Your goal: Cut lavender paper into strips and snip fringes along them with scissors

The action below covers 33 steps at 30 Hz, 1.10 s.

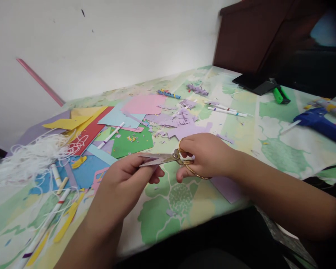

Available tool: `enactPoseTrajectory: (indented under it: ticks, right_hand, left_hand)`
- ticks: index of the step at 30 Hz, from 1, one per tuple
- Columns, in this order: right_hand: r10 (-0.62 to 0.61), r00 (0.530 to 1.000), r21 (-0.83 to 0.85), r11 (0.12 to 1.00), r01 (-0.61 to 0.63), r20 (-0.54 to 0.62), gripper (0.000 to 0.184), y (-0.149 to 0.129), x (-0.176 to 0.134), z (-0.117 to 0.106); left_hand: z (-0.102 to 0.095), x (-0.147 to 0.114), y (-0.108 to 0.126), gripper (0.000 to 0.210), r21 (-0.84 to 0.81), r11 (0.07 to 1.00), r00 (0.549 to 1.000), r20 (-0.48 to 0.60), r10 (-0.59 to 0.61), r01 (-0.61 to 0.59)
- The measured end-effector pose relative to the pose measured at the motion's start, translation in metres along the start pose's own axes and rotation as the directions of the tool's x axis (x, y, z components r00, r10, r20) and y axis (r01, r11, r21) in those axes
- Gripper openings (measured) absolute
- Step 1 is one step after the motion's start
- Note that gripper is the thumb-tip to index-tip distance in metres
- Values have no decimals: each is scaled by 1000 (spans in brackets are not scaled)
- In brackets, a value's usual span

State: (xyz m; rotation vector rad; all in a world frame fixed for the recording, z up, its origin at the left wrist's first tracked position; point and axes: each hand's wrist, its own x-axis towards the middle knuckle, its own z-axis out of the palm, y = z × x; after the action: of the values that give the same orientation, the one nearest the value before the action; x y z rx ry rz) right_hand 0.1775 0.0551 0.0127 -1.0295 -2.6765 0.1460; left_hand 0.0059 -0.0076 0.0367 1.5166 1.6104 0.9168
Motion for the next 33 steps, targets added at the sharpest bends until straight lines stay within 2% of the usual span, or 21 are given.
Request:
enactPoseTrajectory:
  ticks: [5,10,15,17,22,25,29,31,33]
  right_hand:
    - [-20,999,35,999,19,32,58,0,0,0]
    - [-26,998,66,998,23,51,58,-1,0,0]
    - [-23,997,81,997,18,70,57,-3,1,-2]
    - [-4,998,72,997,0,55,57,-2,1,-3]
    - [101,995,44,994,-101,-3,55,4,0,-6]
    - [136,991,42,990,-137,8,53,6,1,-5]
    - [136,989,61,988,-140,56,54,7,2,-2]
    - [137,988,70,987,-142,71,54,6,3,-1]
    - [146,985,81,985,-153,87,53,7,3,-1]
  left_hand:
    - [3,-2,4,16,29,1000,1000,-11,11,-11]
    - [9,-3,3,19,57,997,988,-144,63,-56]
    - [11,-3,0,19,44,996,980,-176,90,-84]
    - [11,-3,0,17,26,998,982,-180,60,-56]
    - [8,2,4,18,-93,992,979,-175,-103,88]
    - [6,5,6,18,-120,985,973,-179,-148,128]
    - [8,7,3,18,-143,980,975,-152,-160,139]
    - [9,7,0,17,-166,980,982,-134,-133,110]
    - [10,7,-2,16,-197,978,982,-160,-99,67]
